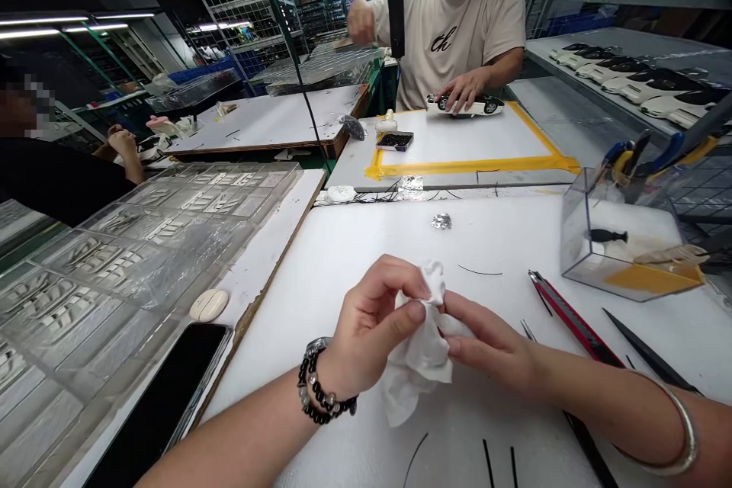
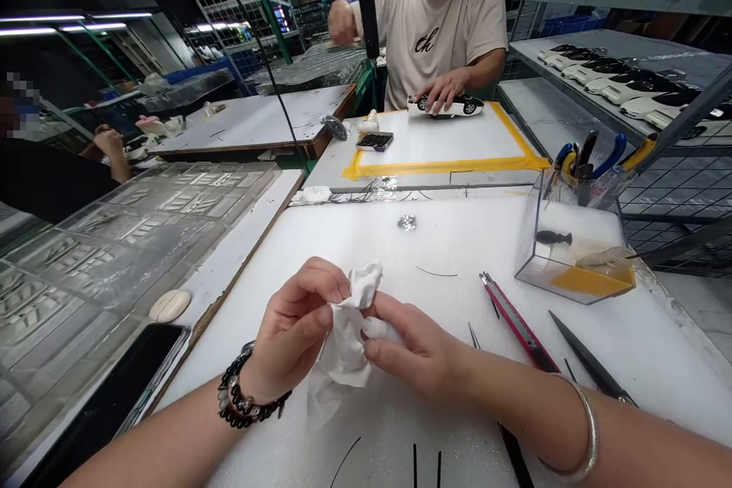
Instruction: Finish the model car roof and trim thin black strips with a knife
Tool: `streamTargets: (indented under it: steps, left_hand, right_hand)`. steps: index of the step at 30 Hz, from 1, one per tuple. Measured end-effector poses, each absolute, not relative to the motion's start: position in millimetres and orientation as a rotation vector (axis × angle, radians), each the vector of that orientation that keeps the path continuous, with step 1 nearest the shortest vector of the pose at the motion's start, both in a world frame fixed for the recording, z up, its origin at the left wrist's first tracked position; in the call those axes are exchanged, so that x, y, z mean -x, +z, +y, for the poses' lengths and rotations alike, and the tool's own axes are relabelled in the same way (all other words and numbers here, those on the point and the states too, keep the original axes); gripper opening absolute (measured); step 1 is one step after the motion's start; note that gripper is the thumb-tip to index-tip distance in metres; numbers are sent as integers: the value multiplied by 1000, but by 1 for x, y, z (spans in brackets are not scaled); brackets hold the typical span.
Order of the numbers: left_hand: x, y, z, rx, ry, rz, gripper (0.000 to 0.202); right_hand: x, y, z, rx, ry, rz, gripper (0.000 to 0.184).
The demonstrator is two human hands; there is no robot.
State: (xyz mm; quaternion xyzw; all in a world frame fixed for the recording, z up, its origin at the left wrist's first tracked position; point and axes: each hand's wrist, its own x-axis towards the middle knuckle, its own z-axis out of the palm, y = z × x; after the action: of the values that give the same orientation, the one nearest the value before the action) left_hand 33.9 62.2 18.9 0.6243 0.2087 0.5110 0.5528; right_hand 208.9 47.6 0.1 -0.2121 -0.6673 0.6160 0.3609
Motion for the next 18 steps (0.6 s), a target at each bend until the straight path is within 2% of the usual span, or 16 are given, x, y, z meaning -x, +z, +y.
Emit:
streamTargets:
  steps: [8,15,18]
  left_hand:
    - [-32,25,59,-1406,1196,497,5]
    - [-35,36,55,-1213,1173,444,4]
    - [-22,51,65,-1051,1276,451,4]
  right_hand:
    - [-208,-2,48,558,1536,-1740,27]
    - [-208,-2,48,552,1474,-1777,21]
    - [-212,-8,47,652,1403,-1844,15]
